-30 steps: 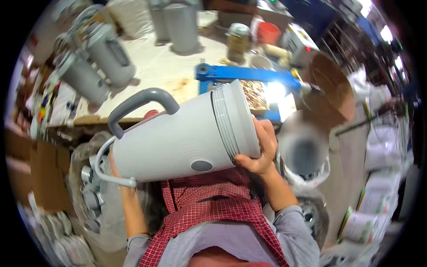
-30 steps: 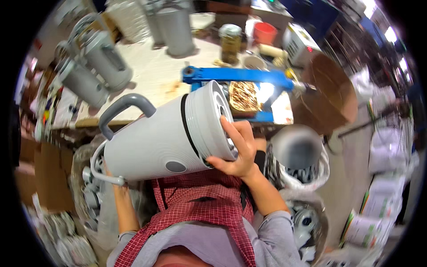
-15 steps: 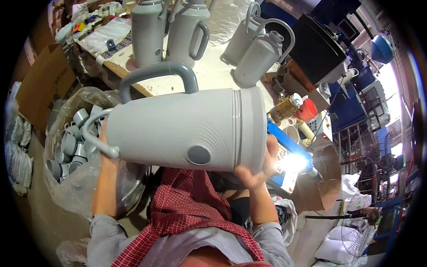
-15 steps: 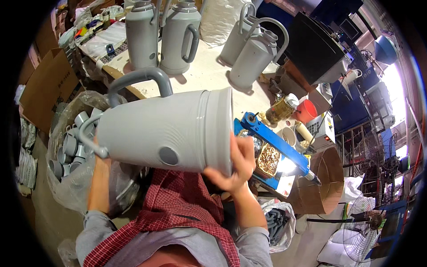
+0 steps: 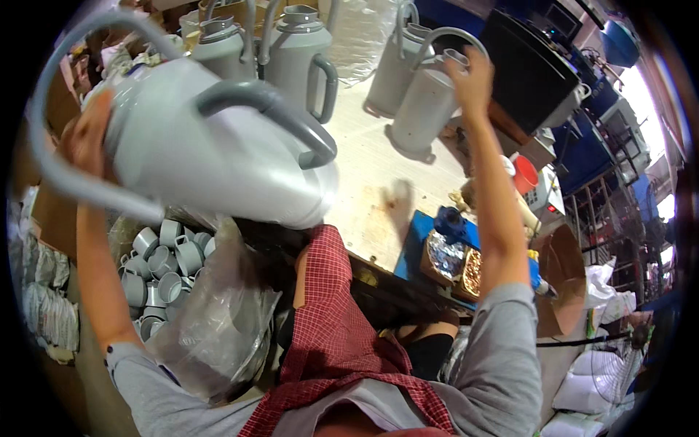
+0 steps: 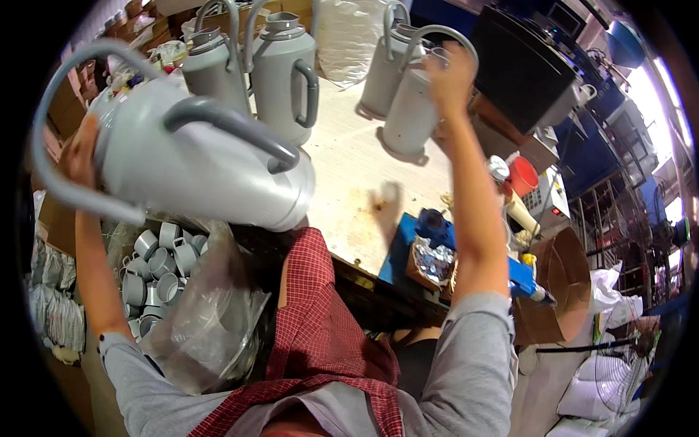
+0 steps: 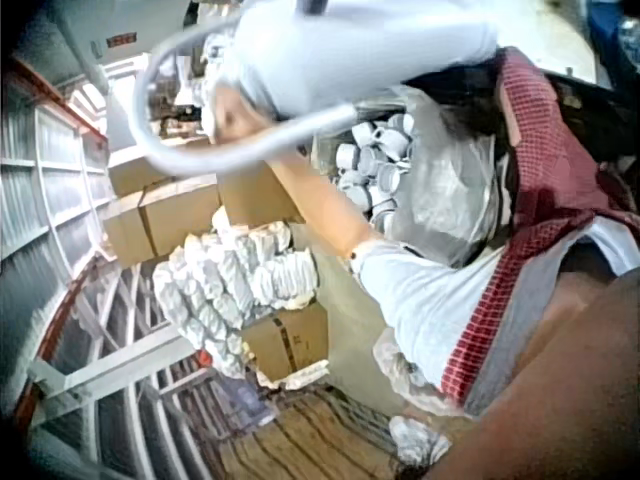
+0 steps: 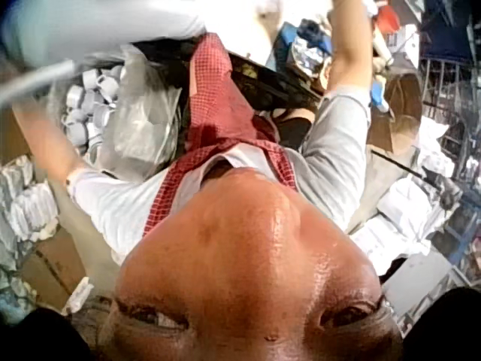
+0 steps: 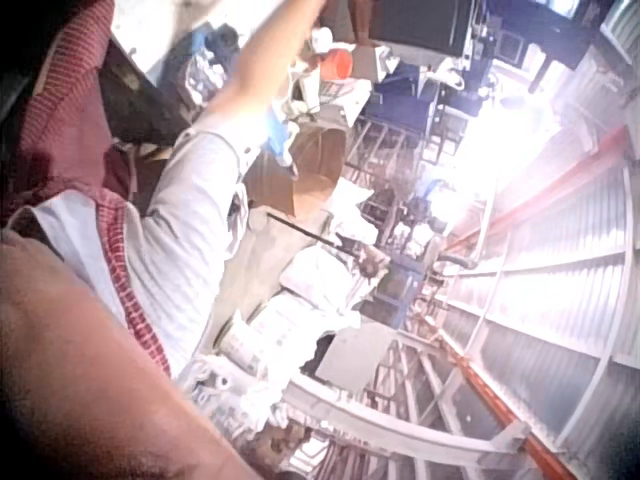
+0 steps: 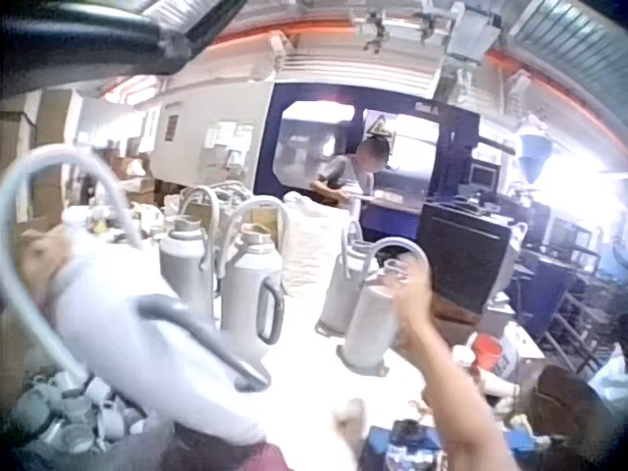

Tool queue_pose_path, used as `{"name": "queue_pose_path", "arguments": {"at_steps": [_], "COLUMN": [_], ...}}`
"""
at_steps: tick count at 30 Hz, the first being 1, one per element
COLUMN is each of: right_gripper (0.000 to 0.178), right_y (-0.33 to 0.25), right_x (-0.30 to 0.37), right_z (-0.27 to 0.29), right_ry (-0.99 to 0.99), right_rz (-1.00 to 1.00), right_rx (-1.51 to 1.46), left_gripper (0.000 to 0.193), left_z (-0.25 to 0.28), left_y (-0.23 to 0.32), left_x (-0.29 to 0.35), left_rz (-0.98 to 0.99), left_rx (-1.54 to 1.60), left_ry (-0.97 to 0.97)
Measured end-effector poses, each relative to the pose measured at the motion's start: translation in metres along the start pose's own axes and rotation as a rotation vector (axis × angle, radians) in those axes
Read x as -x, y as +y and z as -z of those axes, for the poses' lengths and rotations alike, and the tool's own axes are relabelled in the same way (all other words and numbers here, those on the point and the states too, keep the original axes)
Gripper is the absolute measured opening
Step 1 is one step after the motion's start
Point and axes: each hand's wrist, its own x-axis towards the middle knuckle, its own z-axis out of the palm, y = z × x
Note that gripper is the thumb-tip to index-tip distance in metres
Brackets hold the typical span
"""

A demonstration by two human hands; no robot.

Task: The person assembles grey electric kettles by hand in a workshop setting. They repeatedly pick up a kettle body, insert a grey handle into the side, and place the finished unit on a nearby table. The process is repetitive, involving multiple identical kettle bodies and handles.

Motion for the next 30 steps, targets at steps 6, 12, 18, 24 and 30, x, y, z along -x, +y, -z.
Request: {"name": "queue_pose_path", "arguments": {"at_steps": [6,12,18,24,30], "right_gripper": [0.09,0.029,0.022,0.026,0.04], "right_y": [0.168,0.065,-0.123,-0.219,-0.17], "right_x": [-0.054,-0.027,-0.005,0.085,0.22], "right_z": [0.02,-0.009,0.082,0.095,0.156], "right_ry": [-0.02,-0.032,-0.024,-0.233,-0.385], "right_rz": [-0.31,-0.32,-0.126,-0.135,-0.522], "right_rx": [0.192,-0.244,-0.597,-0.602,-0.616], "left_gripper": [0.038,0.034,0.022,0.046,0.036], "left_z": [-0.141,-0.193,-0.18,-0.174,-0.178], "left_y": [0.001,-0.03,0.035,0.166,0.202], "left_x": [-0.064,-0.076,-0.026,0.062,0.197], "left_rz": [-0.298,-0.526,-0.25,0.289,0.429], "left_rx": [-0.413,-0.345,0.463,1.096,0.874], "left_ry": [-0.514,-0.289,0.245,-0.313,-0.905]}}
